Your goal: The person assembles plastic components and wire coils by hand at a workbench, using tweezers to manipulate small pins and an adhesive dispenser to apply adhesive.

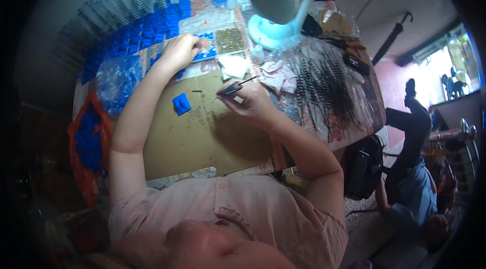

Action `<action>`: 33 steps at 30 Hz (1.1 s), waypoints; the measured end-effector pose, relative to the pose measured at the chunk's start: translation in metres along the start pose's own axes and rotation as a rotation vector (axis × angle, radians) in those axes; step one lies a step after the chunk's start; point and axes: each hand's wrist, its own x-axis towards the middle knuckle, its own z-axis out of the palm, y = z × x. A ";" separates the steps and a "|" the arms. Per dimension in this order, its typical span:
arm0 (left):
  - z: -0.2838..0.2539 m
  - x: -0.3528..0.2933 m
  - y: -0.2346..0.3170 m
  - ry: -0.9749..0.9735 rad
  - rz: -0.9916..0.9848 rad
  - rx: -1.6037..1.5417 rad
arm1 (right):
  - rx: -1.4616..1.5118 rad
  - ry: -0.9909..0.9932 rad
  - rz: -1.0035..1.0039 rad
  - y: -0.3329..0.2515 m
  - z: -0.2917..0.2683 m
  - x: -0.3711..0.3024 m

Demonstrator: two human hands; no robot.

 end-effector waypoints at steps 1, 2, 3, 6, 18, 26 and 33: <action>0.005 0.002 -0.002 0.042 0.019 0.006 | -0.029 -0.011 -0.004 0.004 0.001 -0.001; 0.009 0.006 -0.004 0.017 -0.011 0.073 | -0.026 -0.010 -0.013 0.005 0.002 -0.001; 0.007 0.009 -0.002 -0.012 -0.024 0.075 | -0.032 -0.011 0.003 0.007 0.003 -0.003; 0.002 0.017 0.004 -0.089 -0.045 0.070 | -0.031 -0.005 0.012 0.010 0.004 -0.003; -0.014 -0.021 0.019 0.073 -0.060 -0.743 | 0.033 0.002 -0.007 0.003 -0.006 -0.003; 0.000 -0.110 0.028 -0.141 -0.272 -1.698 | 0.388 0.131 0.164 -0.011 -0.015 -0.005; 0.019 -0.147 0.051 -0.223 -0.358 -2.019 | 0.548 0.129 0.218 -0.017 -0.007 -0.007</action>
